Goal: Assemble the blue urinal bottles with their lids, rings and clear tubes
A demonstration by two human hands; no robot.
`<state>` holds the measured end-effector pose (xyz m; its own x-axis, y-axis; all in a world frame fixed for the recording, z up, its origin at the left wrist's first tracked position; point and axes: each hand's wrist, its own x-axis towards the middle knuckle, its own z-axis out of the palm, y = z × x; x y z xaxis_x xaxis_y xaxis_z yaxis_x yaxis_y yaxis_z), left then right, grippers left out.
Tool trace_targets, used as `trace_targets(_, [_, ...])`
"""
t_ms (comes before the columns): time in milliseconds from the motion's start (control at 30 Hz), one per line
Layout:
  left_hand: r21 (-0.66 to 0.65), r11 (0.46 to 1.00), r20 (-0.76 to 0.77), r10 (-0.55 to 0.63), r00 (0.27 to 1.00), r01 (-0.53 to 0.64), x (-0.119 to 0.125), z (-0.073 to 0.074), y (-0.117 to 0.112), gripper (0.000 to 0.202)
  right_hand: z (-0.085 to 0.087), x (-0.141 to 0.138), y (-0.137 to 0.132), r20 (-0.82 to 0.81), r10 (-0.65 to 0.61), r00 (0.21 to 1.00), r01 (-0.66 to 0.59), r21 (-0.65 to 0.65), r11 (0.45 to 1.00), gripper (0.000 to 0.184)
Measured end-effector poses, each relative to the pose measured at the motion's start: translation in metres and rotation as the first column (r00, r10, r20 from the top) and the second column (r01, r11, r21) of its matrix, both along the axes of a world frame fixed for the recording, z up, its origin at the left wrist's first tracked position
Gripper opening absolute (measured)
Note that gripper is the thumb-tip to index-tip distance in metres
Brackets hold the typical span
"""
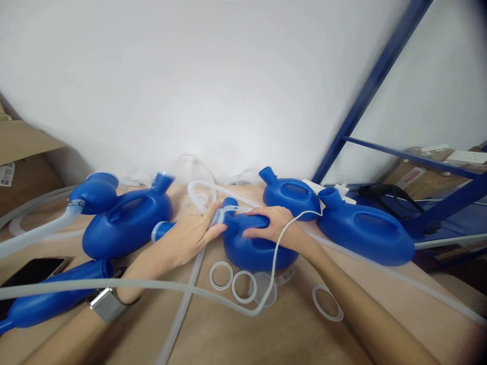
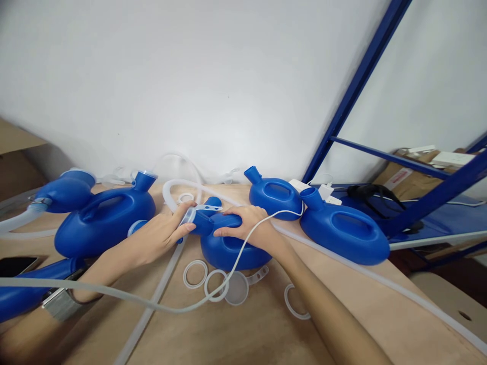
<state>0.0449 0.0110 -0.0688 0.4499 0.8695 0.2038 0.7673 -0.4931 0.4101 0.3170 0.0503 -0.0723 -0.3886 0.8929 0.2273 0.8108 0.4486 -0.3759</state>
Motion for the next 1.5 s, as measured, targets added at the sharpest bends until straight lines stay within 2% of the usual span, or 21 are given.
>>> trace_targets(167, [-0.011,1.0,-0.069,-0.019,0.997,0.018,-0.004,0.006,-0.002,0.065,-0.004,0.001,0.002,0.01,0.008,1.0,-0.009,0.039,0.999,0.057])
trace_targets(300, [0.029,0.998,-0.112,-0.057,0.992,0.06,-0.007,0.008,-0.001,0.067,-0.005,0.002,0.002,-0.001,0.015,1.0,-0.015,0.023,1.0,0.058])
trace_targets(467, [0.029,0.996,-0.157,-0.084,0.984,0.09,-0.011,0.001,0.006,0.073,-0.001,0.001,0.0,-0.038,0.036,0.999,-0.037,-0.02,0.999,0.057])
trace_targets(733, [0.097,0.985,-0.123,-0.131,0.984,0.143,-0.021,-0.016,0.013,0.069,-0.007,0.005,0.003,-0.046,0.131,0.99,-0.128,0.061,0.99,0.058])
trace_targets(1000, [0.179,0.968,-0.116,-0.16,0.98,0.179,-0.02,-0.017,0.007,0.069,-0.004,0.007,0.007,-0.059,0.19,0.98,-0.19,0.013,0.982,0.056])
trace_targets(1233, [0.185,0.977,-0.21,-0.068,0.975,0.108,-0.012,-0.021,0.006,0.069,-0.002,0.005,0.008,-0.086,0.194,0.977,-0.196,-0.015,0.981,0.053])
trace_targets(1500, [0.159,0.987,-0.155,0.01,0.988,0.015,-0.004,-0.021,-0.002,0.059,-0.002,0.006,0.008,-0.093,0.23,0.969,-0.231,0.001,0.973,0.051])
